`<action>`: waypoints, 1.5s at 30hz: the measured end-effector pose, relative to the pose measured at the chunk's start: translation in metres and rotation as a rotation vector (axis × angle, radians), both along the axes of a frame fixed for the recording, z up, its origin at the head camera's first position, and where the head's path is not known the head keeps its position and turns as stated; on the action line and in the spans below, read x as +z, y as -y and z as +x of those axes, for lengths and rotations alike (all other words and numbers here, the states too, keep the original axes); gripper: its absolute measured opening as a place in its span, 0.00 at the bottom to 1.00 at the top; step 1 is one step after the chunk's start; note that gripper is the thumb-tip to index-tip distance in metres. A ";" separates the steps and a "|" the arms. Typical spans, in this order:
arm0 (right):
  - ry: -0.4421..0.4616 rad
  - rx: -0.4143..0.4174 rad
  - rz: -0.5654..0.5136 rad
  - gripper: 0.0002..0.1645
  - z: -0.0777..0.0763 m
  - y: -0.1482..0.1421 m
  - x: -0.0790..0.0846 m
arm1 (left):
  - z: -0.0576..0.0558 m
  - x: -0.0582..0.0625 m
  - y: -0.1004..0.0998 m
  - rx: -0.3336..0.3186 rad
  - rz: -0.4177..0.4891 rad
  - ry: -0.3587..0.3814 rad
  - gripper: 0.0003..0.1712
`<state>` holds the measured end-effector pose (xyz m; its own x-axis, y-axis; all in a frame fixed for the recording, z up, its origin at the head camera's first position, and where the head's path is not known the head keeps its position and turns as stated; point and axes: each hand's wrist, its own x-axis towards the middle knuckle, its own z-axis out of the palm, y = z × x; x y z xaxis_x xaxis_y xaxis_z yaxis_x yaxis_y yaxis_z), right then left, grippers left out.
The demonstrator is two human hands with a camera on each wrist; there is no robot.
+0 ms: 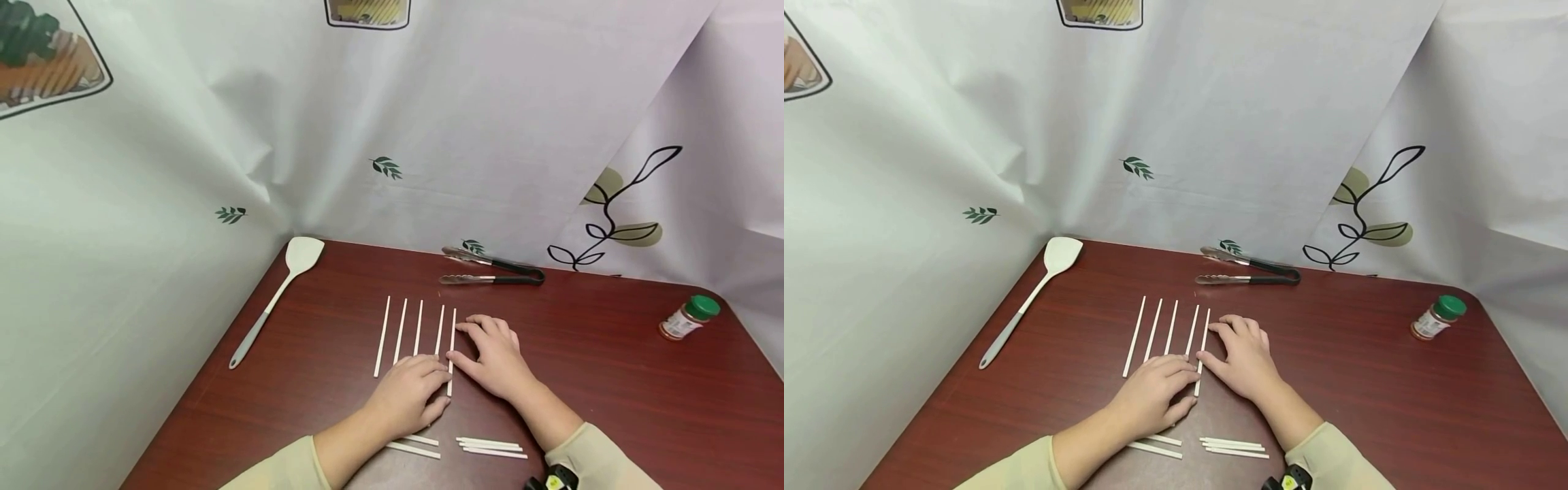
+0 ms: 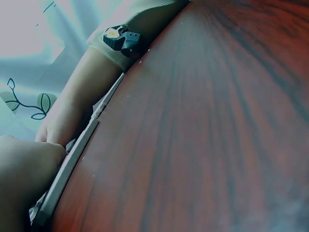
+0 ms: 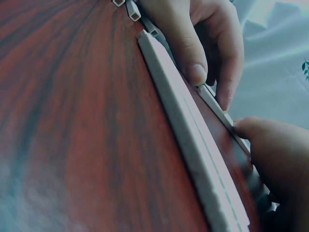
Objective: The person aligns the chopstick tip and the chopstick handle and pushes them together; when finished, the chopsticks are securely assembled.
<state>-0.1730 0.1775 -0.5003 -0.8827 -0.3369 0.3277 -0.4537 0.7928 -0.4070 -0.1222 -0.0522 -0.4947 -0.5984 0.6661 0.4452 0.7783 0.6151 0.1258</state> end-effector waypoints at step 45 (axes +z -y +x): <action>-0.117 0.349 -0.164 0.21 0.073 -0.035 -0.004 | 0.032 0.000 0.028 -0.144 0.041 -0.042 0.17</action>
